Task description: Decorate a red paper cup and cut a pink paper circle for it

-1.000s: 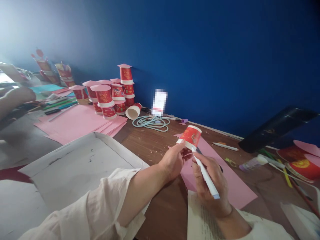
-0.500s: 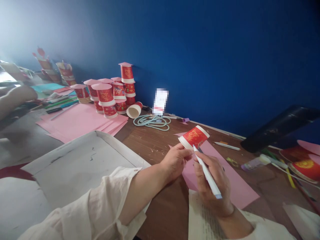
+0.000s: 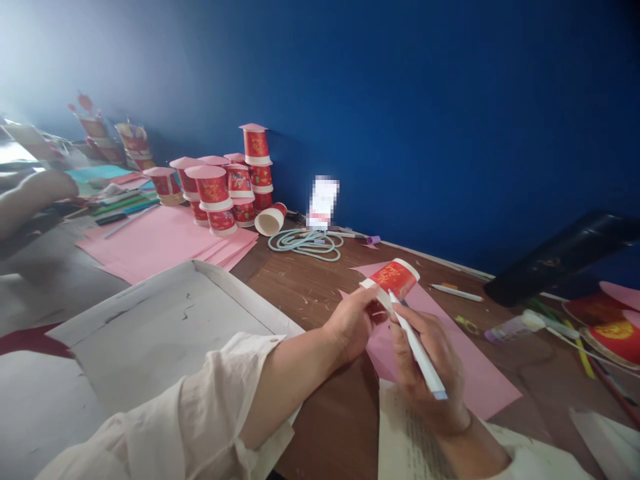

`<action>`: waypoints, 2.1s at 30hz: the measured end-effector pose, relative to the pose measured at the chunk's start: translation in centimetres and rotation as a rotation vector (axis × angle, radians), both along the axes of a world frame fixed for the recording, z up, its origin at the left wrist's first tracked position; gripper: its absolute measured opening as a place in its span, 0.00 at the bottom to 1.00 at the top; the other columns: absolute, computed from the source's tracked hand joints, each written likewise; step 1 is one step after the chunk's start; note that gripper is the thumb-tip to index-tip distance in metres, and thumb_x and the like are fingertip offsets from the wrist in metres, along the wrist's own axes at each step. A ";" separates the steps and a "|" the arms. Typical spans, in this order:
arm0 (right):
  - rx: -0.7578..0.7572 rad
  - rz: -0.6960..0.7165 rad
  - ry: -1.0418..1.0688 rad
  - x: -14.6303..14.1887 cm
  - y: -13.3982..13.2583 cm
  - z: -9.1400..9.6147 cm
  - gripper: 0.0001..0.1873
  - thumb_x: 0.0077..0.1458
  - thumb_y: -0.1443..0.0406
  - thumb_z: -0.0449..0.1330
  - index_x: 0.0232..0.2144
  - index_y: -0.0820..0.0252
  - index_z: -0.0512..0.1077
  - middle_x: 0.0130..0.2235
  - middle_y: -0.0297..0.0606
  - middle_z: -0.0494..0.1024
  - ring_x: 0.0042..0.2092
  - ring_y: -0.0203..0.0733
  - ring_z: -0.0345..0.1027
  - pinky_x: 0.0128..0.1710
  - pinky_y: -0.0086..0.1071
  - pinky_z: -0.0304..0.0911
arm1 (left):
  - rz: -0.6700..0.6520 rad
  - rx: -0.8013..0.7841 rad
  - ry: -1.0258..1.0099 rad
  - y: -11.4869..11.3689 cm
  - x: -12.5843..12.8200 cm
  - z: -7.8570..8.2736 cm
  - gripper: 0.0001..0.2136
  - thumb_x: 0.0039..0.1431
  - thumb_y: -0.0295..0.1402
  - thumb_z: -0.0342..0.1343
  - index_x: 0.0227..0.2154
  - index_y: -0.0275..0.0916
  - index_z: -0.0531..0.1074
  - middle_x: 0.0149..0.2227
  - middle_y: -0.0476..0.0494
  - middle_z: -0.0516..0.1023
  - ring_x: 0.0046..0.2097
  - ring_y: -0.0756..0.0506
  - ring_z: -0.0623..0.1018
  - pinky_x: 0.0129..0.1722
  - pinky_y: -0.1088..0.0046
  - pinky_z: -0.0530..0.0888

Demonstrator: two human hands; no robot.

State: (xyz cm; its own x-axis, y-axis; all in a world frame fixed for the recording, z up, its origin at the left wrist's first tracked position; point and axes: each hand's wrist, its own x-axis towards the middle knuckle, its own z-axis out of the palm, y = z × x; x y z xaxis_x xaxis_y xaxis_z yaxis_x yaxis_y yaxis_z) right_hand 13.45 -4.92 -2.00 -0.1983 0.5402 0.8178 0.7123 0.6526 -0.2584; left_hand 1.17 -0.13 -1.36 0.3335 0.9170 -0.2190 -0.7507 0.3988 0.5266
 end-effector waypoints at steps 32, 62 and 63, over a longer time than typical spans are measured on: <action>0.013 0.069 -0.010 0.0 -0.2 -0.2 0.17 0.61 0.71 0.58 0.52 0.62 0.70 0.44 0.44 0.77 0.46 0.44 0.72 0.47 0.39 0.70 | -0.035 -0.083 -0.163 0.7 -0.6 0.0 0.15 0.62 0.45 0.58 0.34 0.36 0.73 0.29 0.48 0.72 0.31 0.49 0.73 0.38 0.72 0.70; -0.003 0.039 -0.016 -0.1 -0.5 -0.1 0.17 0.61 0.69 0.58 0.52 0.58 0.71 0.42 0.42 0.78 0.43 0.45 0.74 0.44 0.39 0.72 | 0.071 -0.121 -0.013 0.8 -0.9 0.2 0.17 0.57 0.50 0.60 0.40 0.42 0.71 0.37 0.46 0.77 0.39 0.48 0.74 0.43 0.71 0.67; -0.003 0.044 -0.021 -0.1 -0.5 -0.2 0.17 0.61 0.70 0.58 0.53 0.58 0.70 0.42 0.42 0.78 0.44 0.44 0.74 0.45 0.39 0.72 | 0.089 -0.149 0.013 0.9 -0.9 0.2 0.15 0.59 0.47 0.60 0.40 0.41 0.71 0.37 0.46 0.78 0.38 0.48 0.74 0.42 0.71 0.67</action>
